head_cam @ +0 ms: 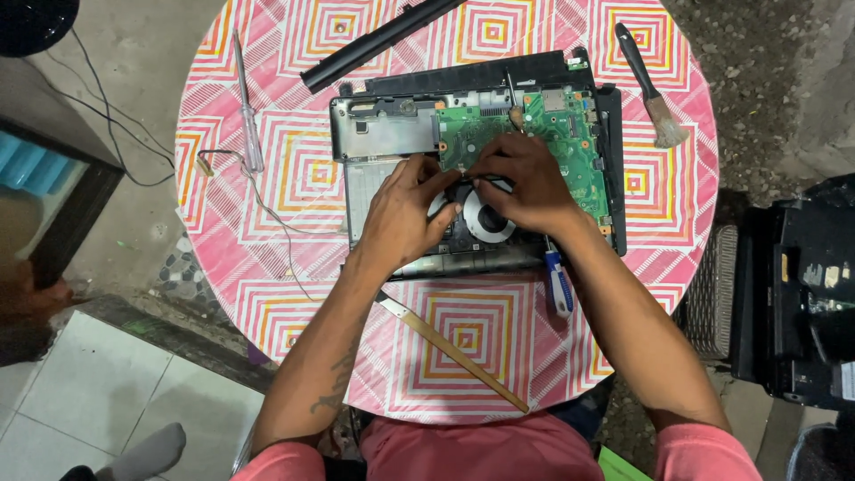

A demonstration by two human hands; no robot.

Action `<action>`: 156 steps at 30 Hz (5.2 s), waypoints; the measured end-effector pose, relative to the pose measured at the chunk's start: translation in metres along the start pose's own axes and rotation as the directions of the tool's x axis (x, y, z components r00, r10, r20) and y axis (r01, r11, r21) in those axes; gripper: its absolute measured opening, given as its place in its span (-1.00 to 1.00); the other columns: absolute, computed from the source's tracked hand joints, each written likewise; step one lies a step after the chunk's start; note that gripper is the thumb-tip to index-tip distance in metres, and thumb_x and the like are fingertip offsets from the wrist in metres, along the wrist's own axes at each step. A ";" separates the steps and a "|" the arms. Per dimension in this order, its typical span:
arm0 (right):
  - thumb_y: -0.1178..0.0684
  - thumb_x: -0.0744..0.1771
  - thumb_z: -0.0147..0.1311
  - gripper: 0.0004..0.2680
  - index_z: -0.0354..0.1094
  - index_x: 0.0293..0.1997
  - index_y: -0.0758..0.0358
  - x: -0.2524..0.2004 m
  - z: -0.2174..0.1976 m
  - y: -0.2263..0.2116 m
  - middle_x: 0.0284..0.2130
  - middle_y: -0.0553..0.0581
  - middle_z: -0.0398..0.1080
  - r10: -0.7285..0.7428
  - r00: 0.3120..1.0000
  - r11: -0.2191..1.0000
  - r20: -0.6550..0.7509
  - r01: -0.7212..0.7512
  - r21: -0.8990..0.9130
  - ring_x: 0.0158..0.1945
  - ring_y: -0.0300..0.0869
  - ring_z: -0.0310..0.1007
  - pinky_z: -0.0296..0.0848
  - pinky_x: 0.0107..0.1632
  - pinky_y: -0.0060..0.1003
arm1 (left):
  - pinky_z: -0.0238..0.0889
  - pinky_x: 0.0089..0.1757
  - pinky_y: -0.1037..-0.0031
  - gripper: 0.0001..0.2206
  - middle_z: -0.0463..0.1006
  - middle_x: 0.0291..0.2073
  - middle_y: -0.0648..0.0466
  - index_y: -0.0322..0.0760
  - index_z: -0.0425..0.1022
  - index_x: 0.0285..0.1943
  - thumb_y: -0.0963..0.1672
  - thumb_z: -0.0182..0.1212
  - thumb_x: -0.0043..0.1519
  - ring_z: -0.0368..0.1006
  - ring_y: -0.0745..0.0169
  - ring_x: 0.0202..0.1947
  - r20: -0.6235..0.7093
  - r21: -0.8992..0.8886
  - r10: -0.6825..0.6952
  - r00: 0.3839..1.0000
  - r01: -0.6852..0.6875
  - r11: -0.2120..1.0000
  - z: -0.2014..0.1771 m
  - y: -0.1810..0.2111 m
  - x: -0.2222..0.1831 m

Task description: Securing a cooling fan and connecting internal cables to a laptop motherboard using a screwdriver.

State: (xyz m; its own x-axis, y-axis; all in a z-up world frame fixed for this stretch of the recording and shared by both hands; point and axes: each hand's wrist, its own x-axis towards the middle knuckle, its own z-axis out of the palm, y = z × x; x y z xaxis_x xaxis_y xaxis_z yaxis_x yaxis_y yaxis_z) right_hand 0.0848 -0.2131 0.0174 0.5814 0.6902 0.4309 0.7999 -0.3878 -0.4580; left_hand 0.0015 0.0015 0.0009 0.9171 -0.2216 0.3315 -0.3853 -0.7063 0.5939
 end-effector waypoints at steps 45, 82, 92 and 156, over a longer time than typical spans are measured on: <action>0.05 0.32 0.12 -0.92 0.48 -0.24 0.17 0.018 -0.011 -0.017 -0.28 0.13 0.45 0.068 0.987 0.988 0.145 -0.046 -0.147 -0.19 0.11 0.46 0.37 -0.20 -0.05 | 0.31 -0.10 0.15 -0.65 0.33 -0.16 0.02 -0.19 0.55 0.09 0.01 0.10 0.24 0.36 -0.06 -0.04 -0.015 -0.036 0.007 1.000 -0.007 0.999 0.001 -0.002 0.001; 0.20 0.33 0.22 -0.91 0.54 -0.11 0.23 -0.082 -0.067 -0.027 -0.30 0.17 0.45 0.232 0.946 0.971 -0.225 -0.238 0.001 -0.20 0.05 0.49 0.43 -0.12 -0.14 | 0.35 -0.10 0.09 -0.74 0.47 -0.08 -0.12 -0.24 0.51 0.13 -0.14 0.06 0.30 0.46 -0.21 0.00 0.125 -0.058 -0.060 0.990 0.068 0.996 -0.036 0.022 -0.003; 0.08 0.32 0.23 -0.87 0.52 -0.12 0.25 -0.173 -0.027 -0.085 -0.49 0.13 0.37 0.554 0.733 0.828 -0.396 -0.537 0.164 -0.40 -0.08 0.37 0.34 -0.22 -0.22 | 0.23 0.05 -0.01 -0.42 0.32 -0.03 -0.01 -0.21 0.41 0.27 -0.02 0.42 0.05 0.32 -0.16 0.10 0.194 0.007 -0.059 0.979 0.059 0.998 -0.025 0.018 0.000; -0.15 0.47 -0.26 -0.61 0.35 -0.07 0.50 -0.207 -0.002 -0.068 -0.34 0.23 0.41 0.596 0.733 0.803 -0.327 -0.545 0.242 -0.34 -0.13 0.39 0.36 -0.16 -0.26 | 0.09 -0.44 0.48 -0.94 0.40 -0.48 0.08 -0.43 0.51 -0.33 -0.27 0.31 0.18 0.17 0.31 -0.55 -0.132 -0.205 -0.096 0.987 0.068 0.976 -0.085 -0.030 -0.013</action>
State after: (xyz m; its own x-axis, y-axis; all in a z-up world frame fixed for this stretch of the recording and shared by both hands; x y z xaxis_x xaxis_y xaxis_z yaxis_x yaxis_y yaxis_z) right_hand -0.0891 -0.3307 -0.0393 0.9518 0.0749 0.2974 0.2896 -0.5392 -0.7908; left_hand -0.0075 0.0827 0.0416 0.9284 -0.0618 0.3665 -0.3348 -0.5672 0.7525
